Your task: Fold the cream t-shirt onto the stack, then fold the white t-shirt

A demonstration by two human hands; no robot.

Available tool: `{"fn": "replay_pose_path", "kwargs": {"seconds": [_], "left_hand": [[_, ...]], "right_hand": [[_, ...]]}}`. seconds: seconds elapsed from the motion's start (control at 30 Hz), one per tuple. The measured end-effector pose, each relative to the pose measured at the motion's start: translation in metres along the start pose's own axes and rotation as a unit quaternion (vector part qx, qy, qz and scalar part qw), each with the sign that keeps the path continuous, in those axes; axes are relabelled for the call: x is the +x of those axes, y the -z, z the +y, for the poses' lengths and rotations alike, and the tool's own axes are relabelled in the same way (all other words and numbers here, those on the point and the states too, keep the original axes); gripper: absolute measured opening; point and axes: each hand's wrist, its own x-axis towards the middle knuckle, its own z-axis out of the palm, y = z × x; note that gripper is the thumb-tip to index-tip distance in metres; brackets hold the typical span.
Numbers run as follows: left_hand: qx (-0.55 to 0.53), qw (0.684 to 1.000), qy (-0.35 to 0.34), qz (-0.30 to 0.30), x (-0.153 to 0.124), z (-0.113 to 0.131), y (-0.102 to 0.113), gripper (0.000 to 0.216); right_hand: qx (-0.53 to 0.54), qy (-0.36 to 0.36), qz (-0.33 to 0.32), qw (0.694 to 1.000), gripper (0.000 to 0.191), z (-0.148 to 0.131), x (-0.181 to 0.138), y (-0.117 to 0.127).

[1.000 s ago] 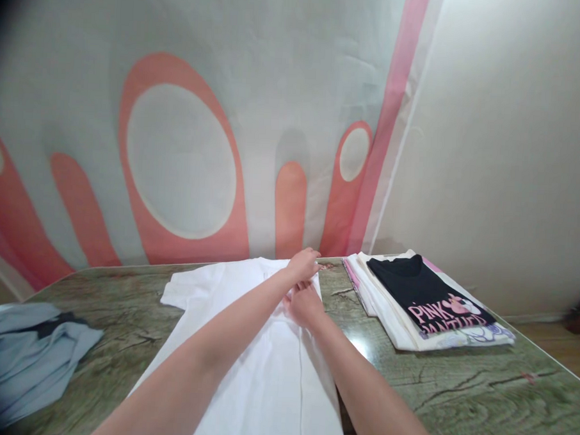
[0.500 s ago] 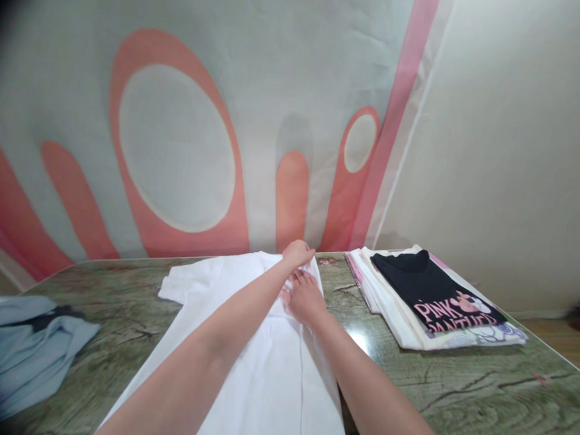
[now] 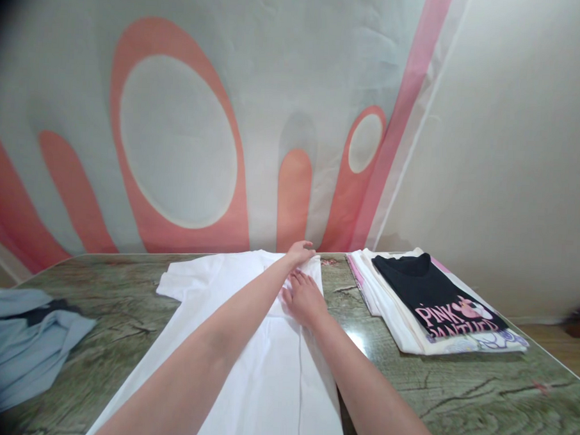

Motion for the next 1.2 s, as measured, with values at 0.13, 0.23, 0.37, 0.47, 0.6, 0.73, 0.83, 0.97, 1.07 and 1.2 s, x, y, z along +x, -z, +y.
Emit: {"fn": "replay_pose_path", "kwargs": {"seconds": [0.13,0.23,0.37,0.47,0.6,0.73,0.83,0.97,1.07,1.2], "left_hand": [[0.021,0.999,-0.036,-0.015,-0.007,-0.005,0.009,0.03],[0.054,0.997,-0.046,0.003,-0.017,-0.018,0.028,0.029],[0.108,0.993,-0.027,0.031,-0.041,-0.045,0.062,0.021],[0.14,0.988,0.0,0.059,-0.062,-0.064,0.078,0.022],[0.159,0.984,0.035,0.075,-0.08,-0.075,0.083,0.039],[0.162,0.983,0.052,0.073,-0.088,-0.077,0.078,0.04],[0.154,0.984,0.041,0.078,-0.093,-0.077,0.074,0.03],[0.12,0.989,0.008,0.092,-0.098,-0.077,0.07,0.013],[0.084,0.991,0.003,0.102,-0.097,-0.077,0.068,0.011],[-0.069,0.991,0.026,0.113,-0.092,-0.079,0.065,0.009]], "right_hand": [[0.043,0.013,0.021,0.999,0.042,0.002,0.0,0.002],[0.093,-0.001,0.043,0.995,0.036,0.002,0.0,0.002],[0.173,-0.044,0.096,0.979,0.028,0.005,-0.001,0.003],[0.213,-0.104,0.17,0.956,0.027,0.024,0.004,0.004],[0.214,-0.183,0.223,0.933,0.03,0.071,0.022,0.009],[0.23,-0.188,0.196,0.934,0.029,0.108,0.046,0.006],[0.261,-0.173,0.161,0.936,0.028,0.119,0.062,-0.003],[0.287,-0.161,0.128,0.935,0.022,0.125,0.07,-0.013],[0.287,-0.154,0.119,0.938,0.022,0.127,0.067,-0.013],[0.286,-0.136,0.114,0.942,0.028,0.126,0.061,-0.005]]}}
